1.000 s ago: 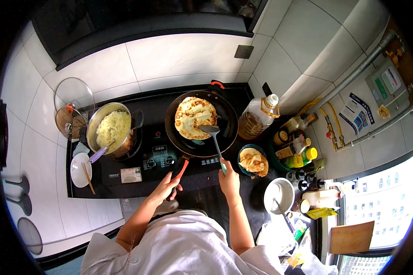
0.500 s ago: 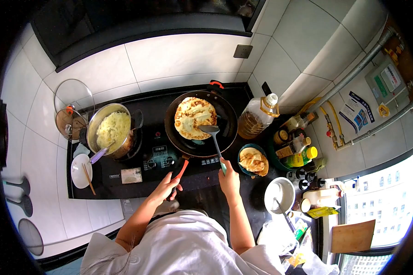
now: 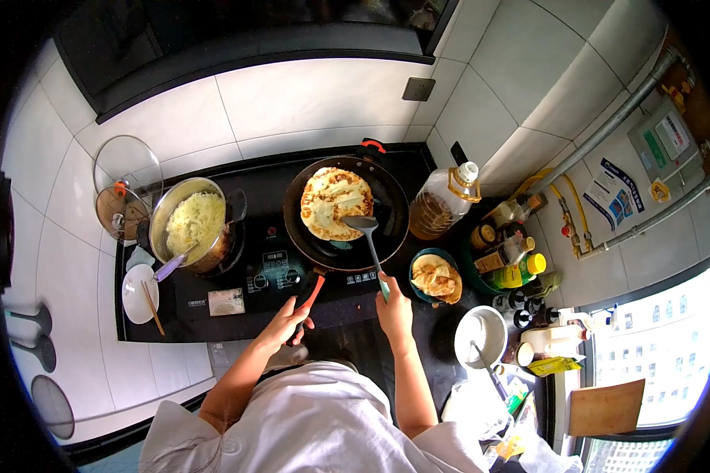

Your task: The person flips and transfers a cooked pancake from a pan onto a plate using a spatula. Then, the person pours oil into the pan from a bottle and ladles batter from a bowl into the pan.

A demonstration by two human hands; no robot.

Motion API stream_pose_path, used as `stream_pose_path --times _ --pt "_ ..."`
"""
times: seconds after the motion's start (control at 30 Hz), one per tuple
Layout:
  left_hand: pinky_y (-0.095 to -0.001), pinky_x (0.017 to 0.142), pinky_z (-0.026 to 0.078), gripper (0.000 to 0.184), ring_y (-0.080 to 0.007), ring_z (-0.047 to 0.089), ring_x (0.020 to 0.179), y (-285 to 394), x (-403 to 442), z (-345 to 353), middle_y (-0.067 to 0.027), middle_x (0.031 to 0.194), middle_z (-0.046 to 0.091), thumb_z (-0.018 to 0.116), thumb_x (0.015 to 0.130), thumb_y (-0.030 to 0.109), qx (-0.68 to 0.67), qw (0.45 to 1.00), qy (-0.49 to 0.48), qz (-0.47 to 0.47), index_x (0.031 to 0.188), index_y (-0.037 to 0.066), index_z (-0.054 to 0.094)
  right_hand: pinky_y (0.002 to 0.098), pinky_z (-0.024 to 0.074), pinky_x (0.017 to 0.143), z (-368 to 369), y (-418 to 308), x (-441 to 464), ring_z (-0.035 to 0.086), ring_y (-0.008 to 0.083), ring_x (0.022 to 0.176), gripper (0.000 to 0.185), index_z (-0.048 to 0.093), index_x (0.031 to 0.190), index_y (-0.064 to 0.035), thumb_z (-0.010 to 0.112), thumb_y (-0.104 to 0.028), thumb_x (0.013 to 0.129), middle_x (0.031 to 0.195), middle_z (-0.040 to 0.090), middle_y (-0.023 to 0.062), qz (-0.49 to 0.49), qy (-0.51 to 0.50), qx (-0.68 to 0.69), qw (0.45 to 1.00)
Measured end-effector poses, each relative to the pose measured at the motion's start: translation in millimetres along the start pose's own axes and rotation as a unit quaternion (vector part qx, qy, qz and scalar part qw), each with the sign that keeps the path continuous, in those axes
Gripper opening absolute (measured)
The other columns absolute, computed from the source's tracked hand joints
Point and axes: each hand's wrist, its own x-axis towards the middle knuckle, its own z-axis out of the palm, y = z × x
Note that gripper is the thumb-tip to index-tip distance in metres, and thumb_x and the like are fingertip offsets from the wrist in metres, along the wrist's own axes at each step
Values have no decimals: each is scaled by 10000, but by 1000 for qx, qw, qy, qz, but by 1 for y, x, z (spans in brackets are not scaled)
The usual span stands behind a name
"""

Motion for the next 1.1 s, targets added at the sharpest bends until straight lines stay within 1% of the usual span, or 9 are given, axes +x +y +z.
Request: stream_pose_path --times 0.17,0.67,0.87,0.97,1.1 --pt "-216 357 350 285 -95 433 409 3 -2 3 -105 799 558 438 989 318 1 1000 2 12 1150 90 378 386 499 690 2 3 0 626 397 825 384 550 1201 -127 556 -39 828 894 632 228 -3 5 -10 1000" --pt "-219 362 346 281 -97 428 417 4 -2 2 -103 803 558 439 989 310 6 1000 5 -6 1153 90 378 388 501 713 3 5 0 623 400 848 380 550 1201 -118 559 -36 830 930 638 223 1 3 -7 1000" --pt "-217 357 341 312 -97 434 418 4 -3 2 -103 800 564 448 986 321 6 1000 5 -6 1161 78 361 390 499 702 0 1 0 623 399 842 385 548 1203 -118 558 -35 827 945 638 220 3 -4 -5 1000" --pt "-229 354 363 329 -100 448 412 4 -3 2 -102 786 560 437 990 298 2 1000 7 -6 1188 48 359 390 498 699 0 1 0 624 398 841 386 547 1204 -118 558 -36 826 942 638 219 1 -3 -4 1000" --pt "-226 354 355 321 -99 443 413 3 -2 2 -103 790 563 445 987 302 0 1000 10 -10 1174 55 357 390 499 701 0 0 0 624 398 841 388 546 1206 -121 559 -35 827 935 639 217 8 -6 -10 1000"
